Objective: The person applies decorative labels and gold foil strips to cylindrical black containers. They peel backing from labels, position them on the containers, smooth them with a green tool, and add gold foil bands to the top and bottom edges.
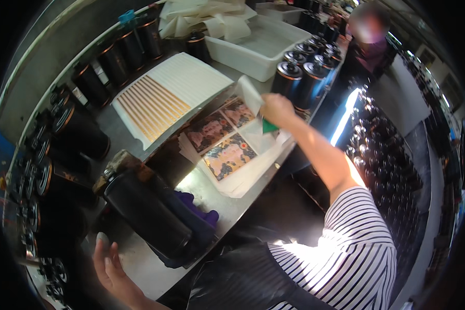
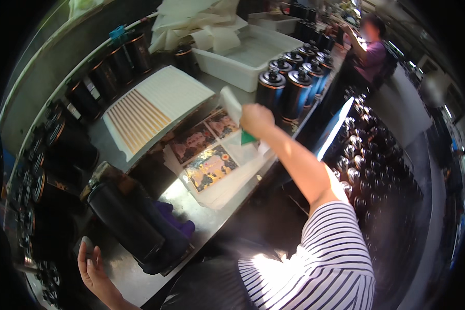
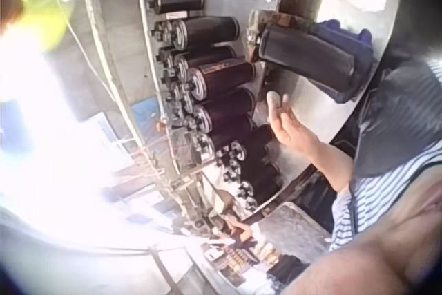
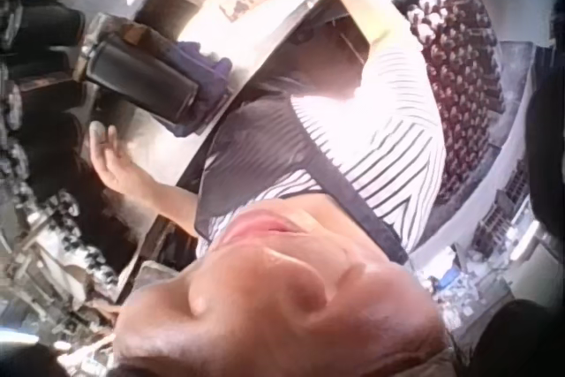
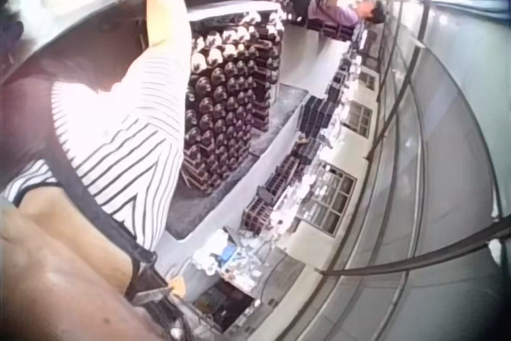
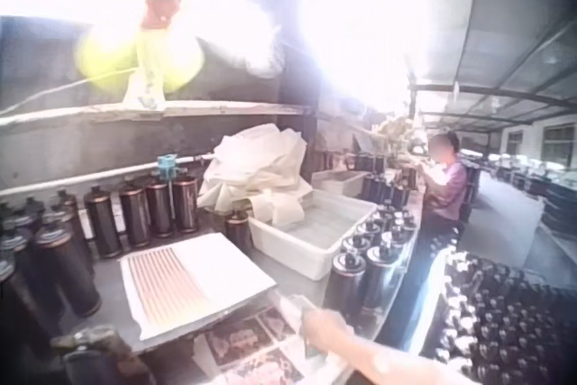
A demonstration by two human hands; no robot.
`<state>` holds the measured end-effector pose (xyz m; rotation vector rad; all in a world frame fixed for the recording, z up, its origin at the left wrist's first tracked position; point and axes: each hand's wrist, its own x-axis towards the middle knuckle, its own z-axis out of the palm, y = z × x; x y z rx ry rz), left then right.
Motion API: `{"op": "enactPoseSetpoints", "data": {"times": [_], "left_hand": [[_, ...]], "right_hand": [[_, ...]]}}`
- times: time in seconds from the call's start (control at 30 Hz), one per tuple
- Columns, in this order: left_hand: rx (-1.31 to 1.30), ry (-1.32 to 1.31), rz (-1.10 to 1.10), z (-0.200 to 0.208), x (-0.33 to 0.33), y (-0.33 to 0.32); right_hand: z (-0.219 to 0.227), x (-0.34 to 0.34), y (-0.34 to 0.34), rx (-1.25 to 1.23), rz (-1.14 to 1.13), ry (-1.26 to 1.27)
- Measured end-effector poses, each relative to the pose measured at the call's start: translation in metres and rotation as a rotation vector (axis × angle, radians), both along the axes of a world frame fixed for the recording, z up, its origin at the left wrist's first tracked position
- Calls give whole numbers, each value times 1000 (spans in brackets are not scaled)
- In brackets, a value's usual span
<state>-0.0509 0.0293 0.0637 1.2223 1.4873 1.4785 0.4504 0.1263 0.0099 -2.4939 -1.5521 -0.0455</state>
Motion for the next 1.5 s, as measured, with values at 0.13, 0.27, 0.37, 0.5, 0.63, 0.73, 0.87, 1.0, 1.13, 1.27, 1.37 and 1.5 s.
{"op": "enactPoseSetpoints", "data": {"times": [0.13, 0.27, 0.37, 0.5, 0.63, 0.73, 0.87, 1.0, 1.13, 1.27, 1.37, 1.5], "left_hand": [[168, -70, -47, 15, 29, 2], [241, 205, -402, 33, 38, -1], [296, 249, -730, 51, 98, 8], [149, 208, -649, 52, 130, 32], [-26, -319, -718, 55, 141, 29], [60, -316, -628, 41, 133, 30], [59, -227, -577, 30, 134, 37], [53, -77, -476, 41, 136, 49], [172, -85, -90, 71, 70, 45], [81, -28, 53, 115, 29, 41], [55, 178, -93, 109, -49, 30], [17, 175, -219, 116, -20, 26]], "right_hand": [[68, 49, -50, 240, 242, 556], [114, 9, -85, 461, 509, 1043], [128, -53, -101, 586, 550, 1252], [133, -95, -113, 533, 625, 1508], [119, -121, -109, 613, 666, 1630], [113, -127, -114, 633, 642, 1641], [99, -123, -120, 647, 574, 1671], [96, -105, -116, 642, 446, 1639], [87, -57, -106, 496, 429, 1576], [107, -25, -63, -345, 843, 1209], [86, -16, 21, -498, 1094, 1195], [177, 73, 123, 721, 243, 1286]]}}
